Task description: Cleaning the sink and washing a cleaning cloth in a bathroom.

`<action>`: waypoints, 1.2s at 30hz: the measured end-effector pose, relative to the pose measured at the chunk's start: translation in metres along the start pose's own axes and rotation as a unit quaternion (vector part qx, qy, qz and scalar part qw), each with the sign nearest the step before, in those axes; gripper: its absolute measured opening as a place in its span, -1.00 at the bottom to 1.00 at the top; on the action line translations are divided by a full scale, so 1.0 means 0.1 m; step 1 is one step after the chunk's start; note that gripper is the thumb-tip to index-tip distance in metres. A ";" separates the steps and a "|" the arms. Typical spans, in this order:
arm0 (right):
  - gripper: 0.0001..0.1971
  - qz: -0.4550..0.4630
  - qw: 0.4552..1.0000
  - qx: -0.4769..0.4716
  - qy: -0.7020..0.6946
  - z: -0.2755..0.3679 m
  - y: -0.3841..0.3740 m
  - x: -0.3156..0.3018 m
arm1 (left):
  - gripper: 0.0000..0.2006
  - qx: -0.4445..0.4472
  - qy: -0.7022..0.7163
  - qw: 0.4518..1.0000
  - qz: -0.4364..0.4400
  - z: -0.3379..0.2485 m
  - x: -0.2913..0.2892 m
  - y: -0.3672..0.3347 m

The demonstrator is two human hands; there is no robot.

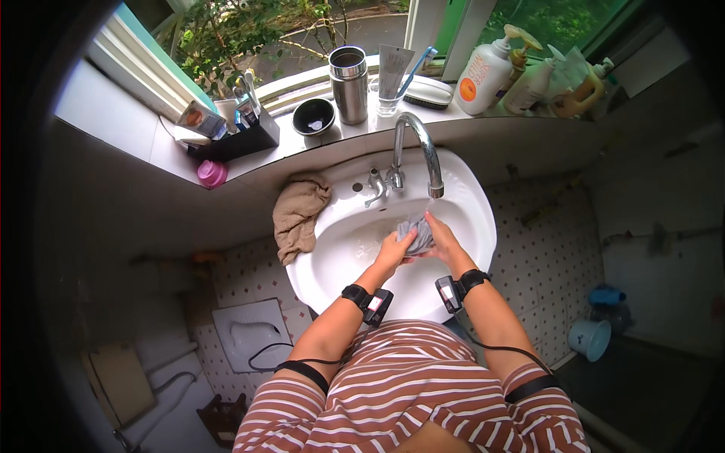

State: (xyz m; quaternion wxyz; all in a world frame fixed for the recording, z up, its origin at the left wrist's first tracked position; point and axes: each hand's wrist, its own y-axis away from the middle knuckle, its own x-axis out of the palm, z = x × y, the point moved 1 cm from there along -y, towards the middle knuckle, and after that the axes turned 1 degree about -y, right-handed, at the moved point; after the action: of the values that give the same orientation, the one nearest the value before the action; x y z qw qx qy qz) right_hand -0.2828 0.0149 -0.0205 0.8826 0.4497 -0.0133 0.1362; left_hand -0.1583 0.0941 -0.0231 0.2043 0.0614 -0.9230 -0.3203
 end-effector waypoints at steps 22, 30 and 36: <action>-0.65 0.050 0.987 -0.091 -0.121 -0.12 -0.27 0.12 | -0.64 0.067 0.252 0.965 -0.041 0.16 -0.04 -0.20; -0.69 0.063 0.946 -0.194 -0.253 -0.02 -0.23 0.24 | -0.30 -0.128 0.436 0.890 -0.016 0.23 -0.07 -0.19; -0.82 0.005 0.959 -0.280 -0.028 -0.05 0.02 0.24 | -0.23 -0.117 0.458 0.878 0.070 -0.16 0.17 -0.23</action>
State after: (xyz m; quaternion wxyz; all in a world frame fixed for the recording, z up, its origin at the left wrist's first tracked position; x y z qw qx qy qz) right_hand -0.2601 0.0252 -0.0181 0.9719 0.1876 -0.0778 0.1192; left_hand -0.1674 0.0630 -0.0202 0.6322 0.1118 -0.6836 -0.3471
